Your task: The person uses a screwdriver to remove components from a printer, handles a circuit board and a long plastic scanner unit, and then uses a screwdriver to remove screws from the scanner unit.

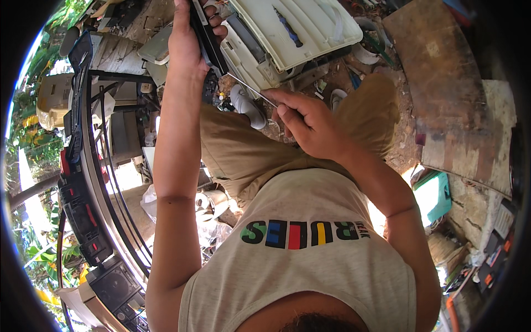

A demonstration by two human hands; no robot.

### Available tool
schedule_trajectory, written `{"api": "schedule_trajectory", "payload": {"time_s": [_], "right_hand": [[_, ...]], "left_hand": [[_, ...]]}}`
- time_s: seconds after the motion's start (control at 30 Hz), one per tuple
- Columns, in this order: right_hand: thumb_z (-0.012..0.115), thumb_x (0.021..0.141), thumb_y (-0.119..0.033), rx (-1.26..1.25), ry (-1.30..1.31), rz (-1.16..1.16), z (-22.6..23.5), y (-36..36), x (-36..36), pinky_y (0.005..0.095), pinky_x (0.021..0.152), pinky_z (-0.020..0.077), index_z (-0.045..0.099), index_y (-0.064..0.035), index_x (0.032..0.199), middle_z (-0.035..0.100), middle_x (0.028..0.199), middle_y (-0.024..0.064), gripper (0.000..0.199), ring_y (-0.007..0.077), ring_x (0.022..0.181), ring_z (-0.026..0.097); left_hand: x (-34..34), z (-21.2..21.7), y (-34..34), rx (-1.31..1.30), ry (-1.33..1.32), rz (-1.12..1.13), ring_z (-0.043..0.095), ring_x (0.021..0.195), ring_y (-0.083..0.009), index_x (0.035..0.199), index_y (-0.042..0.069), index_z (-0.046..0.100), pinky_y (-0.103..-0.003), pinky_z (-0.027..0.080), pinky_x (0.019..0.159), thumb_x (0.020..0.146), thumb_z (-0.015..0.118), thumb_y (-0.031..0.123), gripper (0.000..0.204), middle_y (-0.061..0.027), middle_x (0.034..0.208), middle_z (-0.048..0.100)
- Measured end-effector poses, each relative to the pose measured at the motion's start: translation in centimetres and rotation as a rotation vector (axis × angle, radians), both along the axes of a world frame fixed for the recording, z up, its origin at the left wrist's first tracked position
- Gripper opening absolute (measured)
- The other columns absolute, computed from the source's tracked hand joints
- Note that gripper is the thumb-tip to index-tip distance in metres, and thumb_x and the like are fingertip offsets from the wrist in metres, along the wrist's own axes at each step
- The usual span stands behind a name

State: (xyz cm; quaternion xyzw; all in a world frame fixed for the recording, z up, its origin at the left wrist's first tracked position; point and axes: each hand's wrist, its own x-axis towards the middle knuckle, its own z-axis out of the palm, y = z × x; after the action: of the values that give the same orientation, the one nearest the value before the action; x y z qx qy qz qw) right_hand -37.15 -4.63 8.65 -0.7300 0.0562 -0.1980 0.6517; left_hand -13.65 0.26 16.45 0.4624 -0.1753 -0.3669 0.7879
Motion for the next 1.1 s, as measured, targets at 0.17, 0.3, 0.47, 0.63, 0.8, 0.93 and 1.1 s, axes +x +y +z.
{"api": "schedule_trajectory", "payload": {"time_s": [0.17,0.3,0.47,0.63,0.8,0.93,1.1], "right_hand": [[0.051,0.096,-0.006,0.032,-0.037,-0.053,-0.4,0.5,-0.1,0.0277,0.06,0.0476,0.058,-0.0015,0.128,0.063,0.08,0.0087,0.034,0.0135,0.063,0.057],[0.052,0.093,-0.001,0.099,-0.004,-0.058,-0.4,0.3,-0.3,0.0282,0.062,0.0481,0.058,-0.0009,0.128,0.063,0.079,0.0093,0.036,0.0151,0.063,0.057],[0.047,0.103,-0.015,0.061,-0.011,-0.054,-1.2,-0.2,-0.8,0.0218,0.057,0.0459,0.054,-0.0064,0.136,0.062,0.087,0.0032,0.035,0.0044,0.061,0.051],[0.047,0.103,-0.014,0.077,-0.012,-0.056,-0.6,-0.8,-1.2,0.0216,0.057,0.0455,0.053,-0.0064,0.136,0.062,0.088,0.0034,0.035,0.0045,0.061,0.051],[0.051,0.094,-0.001,0.068,-0.016,-0.118,0.4,-0.6,-1.3,0.0261,0.055,0.0456,0.059,-0.0042,0.128,0.061,0.077,0.0058,0.035,0.0097,0.056,0.052],[0.053,0.095,-0.003,0.073,-0.018,-0.127,0.7,-0.5,-1.3,0.0263,0.054,0.045,0.059,-0.0039,0.127,0.062,0.076,0.0062,0.033,0.0098,0.054,0.052],[0.052,0.097,-0.006,0.219,0.049,-0.144,1.0,-0.2,-1.5,0.0253,0.054,0.0447,0.059,-0.0058,0.129,0.064,0.078,0.0052,0.033,0.0085,0.054,0.051]], "left_hand": [[0.2,-0.4,0.7,0.051,0.003,0.075,0.047,0.061,-0.0067,0.128,0.01,0.053,-0.019,0.04,0.051,0.093,0.056,0.057,0.058,0.0039,0.075,0.048],[1.2,-1.0,1.2,0.112,-0.078,0.054,0.049,0.061,-0.0087,0.128,0.013,0.053,-0.024,0.043,0.051,0.094,0.057,0.05,0.05,0.0019,0.075,0.049],[3.0,-2.3,2.5,0.075,-0.153,-0.073,0.063,0.086,-0.0173,0.111,0.0,0.06,-0.031,0.052,0.068,0.092,0.061,0.013,0.023,-0.0073,0.091,0.062],[3.5,-2.8,3.6,0.027,-0.14,-0.194,0.065,0.094,-0.023,0.107,0.004,0.057,-0.034,0.055,0.072,0.087,0.06,0.005,0.02,-0.0125,0.101,0.063],[3.1,-3.1,3.7,-0.114,-0.076,-0.302,0.064,0.096,-0.0285,0.111,0.006,0.051,-0.039,0.057,0.081,0.081,0.06,-0.005,0.033,-0.0141,0.107,0.06],[3.1,-3.5,3.6,-0.132,-0.053,-0.321,0.063,0.097,-0.0283,0.11,0.006,0.051,-0.041,0.056,0.081,0.08,0.061,-0.005,0.034,-0.0128,0.106,0.059],[2.3,-3.8,3.4,-0.144,-0.047,-0.352,0.063,0.095,-0.0279,0.11,0.006,0.051,-0.041,0.056,0.081,0.08,0.061,-0.004,0.033,-0.0115,0.106,0.059]]}}
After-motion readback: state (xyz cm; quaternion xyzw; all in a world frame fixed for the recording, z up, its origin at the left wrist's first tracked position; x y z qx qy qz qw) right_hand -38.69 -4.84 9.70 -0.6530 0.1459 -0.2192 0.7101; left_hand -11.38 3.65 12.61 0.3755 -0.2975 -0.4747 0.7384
